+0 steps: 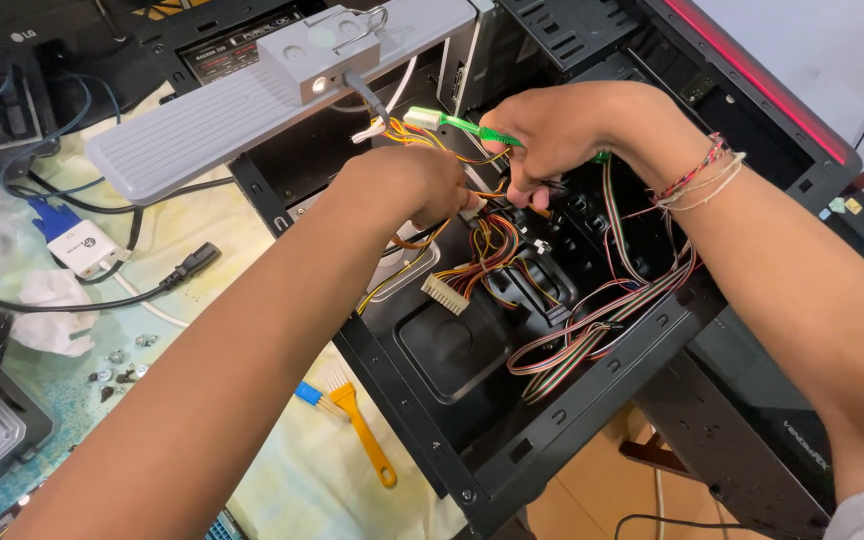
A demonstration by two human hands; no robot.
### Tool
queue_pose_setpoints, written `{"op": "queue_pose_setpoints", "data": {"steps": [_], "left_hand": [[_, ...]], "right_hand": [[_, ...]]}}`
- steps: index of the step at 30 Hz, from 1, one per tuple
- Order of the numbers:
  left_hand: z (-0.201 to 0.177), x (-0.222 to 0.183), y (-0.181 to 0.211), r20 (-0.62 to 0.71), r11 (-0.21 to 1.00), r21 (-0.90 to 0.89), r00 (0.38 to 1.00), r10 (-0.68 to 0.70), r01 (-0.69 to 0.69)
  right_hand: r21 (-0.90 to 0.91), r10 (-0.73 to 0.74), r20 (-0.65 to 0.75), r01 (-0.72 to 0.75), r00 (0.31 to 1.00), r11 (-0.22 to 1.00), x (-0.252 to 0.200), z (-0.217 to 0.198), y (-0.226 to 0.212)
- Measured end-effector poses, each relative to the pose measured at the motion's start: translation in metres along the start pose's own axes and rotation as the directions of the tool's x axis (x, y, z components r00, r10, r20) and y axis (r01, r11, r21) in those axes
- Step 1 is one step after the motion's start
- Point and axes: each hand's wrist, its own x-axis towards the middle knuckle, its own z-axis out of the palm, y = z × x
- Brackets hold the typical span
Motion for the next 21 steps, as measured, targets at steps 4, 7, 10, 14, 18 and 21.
{"op": "queue_pose_setpoints", "data": {"steps": [4, 7, 10, 14, 18, 21], "left_hand": [[0.008, 0.025, -0.006, -0.072, 0.999, -0.029, 0.997, 0.029, -0.031], [0.01, 0.037, -0.008, -0.042, 0.966, 0.236, 0.991, 0.124, -0.11], [0.008, 0.024, -0.005, -0.066, 0.989, 0.122, 0.993, 0.095, -0.086], [0.006, 0.021, -0.003, -0.032, 0.996, 0.068, 0.998, 0.052, -0.05], [0.001, 0.004, 0.0, 0.015, 0.996, -0.084, 1.0, -0.011, 0.013], [-0.002, -0.003, 0.001, 0.03, 0.983, -0.177, 0.998, -0.051, 0.055]], "right_hand": [[0.139, 0.071, 0.098, -0.084, 0.993, 0.987, 0.011, 0.003, 0.006], [0.16, 0.087, 0.159, -0.112, 0.983, 0.981, 0.012, 0.002, 0.007], [0.106, 0.106, 0.195, -0.128, 0.975, 0.986, 0.01, 0.001, 0.006], [0.045, 0.144, 0.121, -0.15, 0.982, 0.988, 0.002, 0.004, -0.003], [-0.072, 0.068, -0.02, -0.069, 0.998, 0.995, 0.004, 0.001, 0.0], [-0.112, 0.058, -0.085, -0.068, 0.995, 0.991, -0.013, -0.003, -0.012]]}}
